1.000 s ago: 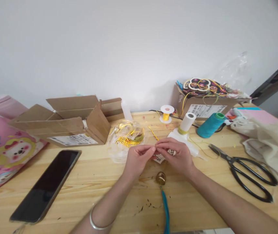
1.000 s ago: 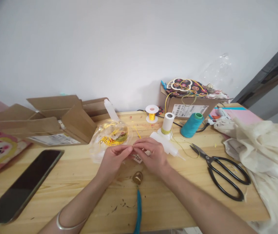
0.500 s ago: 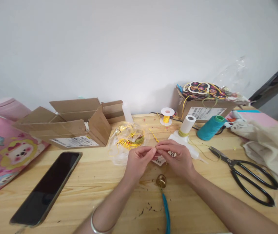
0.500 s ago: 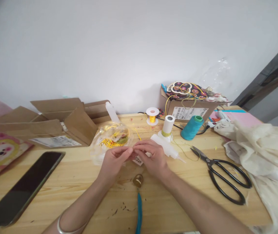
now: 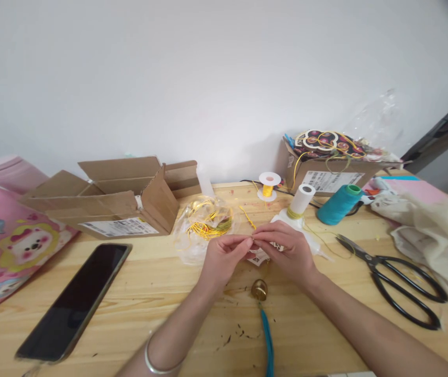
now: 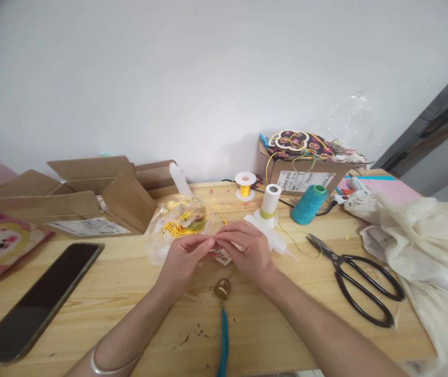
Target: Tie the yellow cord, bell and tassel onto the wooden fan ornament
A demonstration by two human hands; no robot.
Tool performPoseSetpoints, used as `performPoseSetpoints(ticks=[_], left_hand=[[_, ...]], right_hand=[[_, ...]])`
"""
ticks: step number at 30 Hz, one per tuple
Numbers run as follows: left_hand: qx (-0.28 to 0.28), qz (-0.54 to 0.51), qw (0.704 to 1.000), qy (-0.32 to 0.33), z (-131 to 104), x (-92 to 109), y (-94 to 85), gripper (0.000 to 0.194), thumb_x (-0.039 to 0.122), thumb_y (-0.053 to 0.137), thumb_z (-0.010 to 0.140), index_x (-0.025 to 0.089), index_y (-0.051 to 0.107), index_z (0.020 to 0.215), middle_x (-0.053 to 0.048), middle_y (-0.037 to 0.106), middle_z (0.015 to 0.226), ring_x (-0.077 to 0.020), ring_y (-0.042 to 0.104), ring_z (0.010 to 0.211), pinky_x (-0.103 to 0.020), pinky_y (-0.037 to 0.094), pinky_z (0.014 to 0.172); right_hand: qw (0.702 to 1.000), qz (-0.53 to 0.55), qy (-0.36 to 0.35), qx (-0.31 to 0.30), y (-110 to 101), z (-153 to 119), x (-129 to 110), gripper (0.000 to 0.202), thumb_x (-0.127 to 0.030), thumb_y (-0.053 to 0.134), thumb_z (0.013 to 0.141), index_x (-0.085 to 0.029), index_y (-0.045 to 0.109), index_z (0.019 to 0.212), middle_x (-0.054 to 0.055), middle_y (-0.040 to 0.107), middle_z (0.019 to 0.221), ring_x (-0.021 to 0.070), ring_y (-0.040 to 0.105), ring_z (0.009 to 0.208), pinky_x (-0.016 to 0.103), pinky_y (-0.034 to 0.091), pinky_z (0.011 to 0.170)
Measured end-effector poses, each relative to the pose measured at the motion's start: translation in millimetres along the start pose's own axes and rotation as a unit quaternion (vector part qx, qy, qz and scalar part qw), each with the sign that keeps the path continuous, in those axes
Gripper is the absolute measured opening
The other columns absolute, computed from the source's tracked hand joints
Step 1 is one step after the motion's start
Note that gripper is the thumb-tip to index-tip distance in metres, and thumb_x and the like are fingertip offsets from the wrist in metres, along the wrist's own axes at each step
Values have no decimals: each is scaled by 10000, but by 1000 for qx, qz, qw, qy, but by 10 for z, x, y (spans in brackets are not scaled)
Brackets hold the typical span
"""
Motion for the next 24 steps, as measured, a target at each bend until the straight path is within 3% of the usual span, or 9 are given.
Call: performPoseSetpoints(ticks=[9,24], left_hand=[[-12,-19,1000,-17,20,-73,4,225,314,652,667,114,696,761,-71,702,717,-175,642,714,-271,513,695],[73,11,997,1,13,-58,-144,150,280,678,624,134,694,653,-28,689,617,-143,628,608,-243,505,643]], right_hand=[[1000,-14,-21,-4,38,-32,0,149,-139,549,763,-233,659,794,34,665,805,145,592,750,288,501,652],[999,-28,-35,14,97,-63,-65,169,-98,534,760,-205,657,803,53,660,790,145,586,734,285,497,652]])
Point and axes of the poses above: each hand's wrist, its own z-axis towards the middle knuckle, its own y-axis out of the palm, x = y × z, the point moved 10 cm from there along z, towards the middle knuckle
